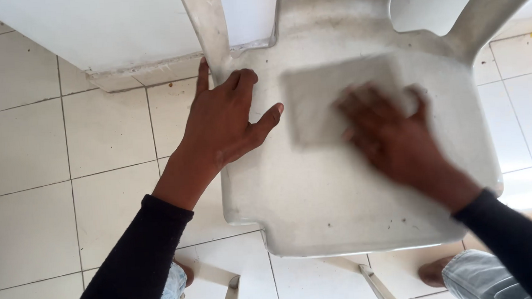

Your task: Cleaning a white plastic chair with a cloth.

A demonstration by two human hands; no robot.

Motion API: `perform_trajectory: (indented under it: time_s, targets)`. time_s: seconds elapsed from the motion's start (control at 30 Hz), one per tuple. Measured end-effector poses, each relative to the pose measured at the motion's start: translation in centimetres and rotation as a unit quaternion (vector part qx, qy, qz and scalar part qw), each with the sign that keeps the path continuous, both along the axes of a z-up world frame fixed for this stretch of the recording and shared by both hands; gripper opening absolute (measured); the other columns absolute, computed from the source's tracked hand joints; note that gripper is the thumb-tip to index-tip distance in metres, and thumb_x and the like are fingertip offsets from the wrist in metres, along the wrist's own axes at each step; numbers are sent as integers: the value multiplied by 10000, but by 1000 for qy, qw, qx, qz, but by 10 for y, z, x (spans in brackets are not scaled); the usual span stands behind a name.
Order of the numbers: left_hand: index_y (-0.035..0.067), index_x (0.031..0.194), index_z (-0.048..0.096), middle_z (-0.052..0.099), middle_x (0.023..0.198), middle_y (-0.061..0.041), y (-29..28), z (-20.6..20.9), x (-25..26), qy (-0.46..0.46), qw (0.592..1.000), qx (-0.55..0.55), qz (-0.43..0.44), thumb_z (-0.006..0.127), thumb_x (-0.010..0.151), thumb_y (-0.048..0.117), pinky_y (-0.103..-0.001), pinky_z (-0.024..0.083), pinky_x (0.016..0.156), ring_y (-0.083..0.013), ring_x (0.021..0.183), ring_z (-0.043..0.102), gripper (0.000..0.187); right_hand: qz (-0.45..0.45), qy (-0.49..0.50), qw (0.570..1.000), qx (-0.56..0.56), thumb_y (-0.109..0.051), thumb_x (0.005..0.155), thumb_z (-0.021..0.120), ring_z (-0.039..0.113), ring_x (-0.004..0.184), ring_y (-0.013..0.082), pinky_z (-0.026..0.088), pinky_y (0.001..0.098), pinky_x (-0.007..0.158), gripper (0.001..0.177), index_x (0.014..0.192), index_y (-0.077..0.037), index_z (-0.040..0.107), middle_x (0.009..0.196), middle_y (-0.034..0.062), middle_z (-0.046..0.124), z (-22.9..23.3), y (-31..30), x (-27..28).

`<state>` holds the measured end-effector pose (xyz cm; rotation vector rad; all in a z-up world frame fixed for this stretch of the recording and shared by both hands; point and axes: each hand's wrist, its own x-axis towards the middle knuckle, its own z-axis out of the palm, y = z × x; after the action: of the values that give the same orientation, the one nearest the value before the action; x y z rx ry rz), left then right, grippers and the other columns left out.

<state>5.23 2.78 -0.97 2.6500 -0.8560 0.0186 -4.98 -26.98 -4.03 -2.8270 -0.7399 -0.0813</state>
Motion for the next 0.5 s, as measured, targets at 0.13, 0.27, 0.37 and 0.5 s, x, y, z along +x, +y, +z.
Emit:
perform_trajectory:
  time_s: [0.13, 0.27, 0.37, 0.5]
  targets:
    - [-46, 1285, 518, 697, 969, -182, 0, 4, 2, 53, 999, 13, 3, 586, 961, 549, -637, 156, 1261, -371, 983, 695, 681, -154, -55, 982, -96, -393, 1096, 453, 314, 1542, 309, 53, 670, 1205, 525, 1582, -193, 448, 1647, 90, 412, -13, -32, 22]
    - [-131, 1455, 330, 646, 1226, -285, 2, -3, 5, 20, 999, -31, -13, 583, 967, 634, -651, 162, 1200, -423, 1237, 599, 942, -69, -16, 997, -27, -426, 1010, 464, 266, 1554, 324, 60, 655, 1184, 640, 1570, -117, 428, 1654, 119, 384, -5, 18, -4]
    - [-149, 1531, 144, 438, 1491, -354, 6, 0, 4, 62, 996, -56, -14, 530, 971, 684, -633, 140, 1222, -399, 1358, 514, 1075, 63, 54, 996, 45, -439, 987, 489, 266, 1562, 283, 62, 651, 1192, 660, 1579, -158, 417, 1673, 69, 360, 20, 74, -34]
    - [-108, 1573, 116, 363, 1525, -343, 5, 2, 10, 70, 997, -44, -5, 517, 971, 715, -575, 126, 1250, -439, 1411, 443, 1096, 154, 65, 981, 103, -491, 983, 526, 269, 1531, 274, 67, 673, 1168, 648, 1570, -242, 407, 1666, 30, 328, 25, 76, -29]
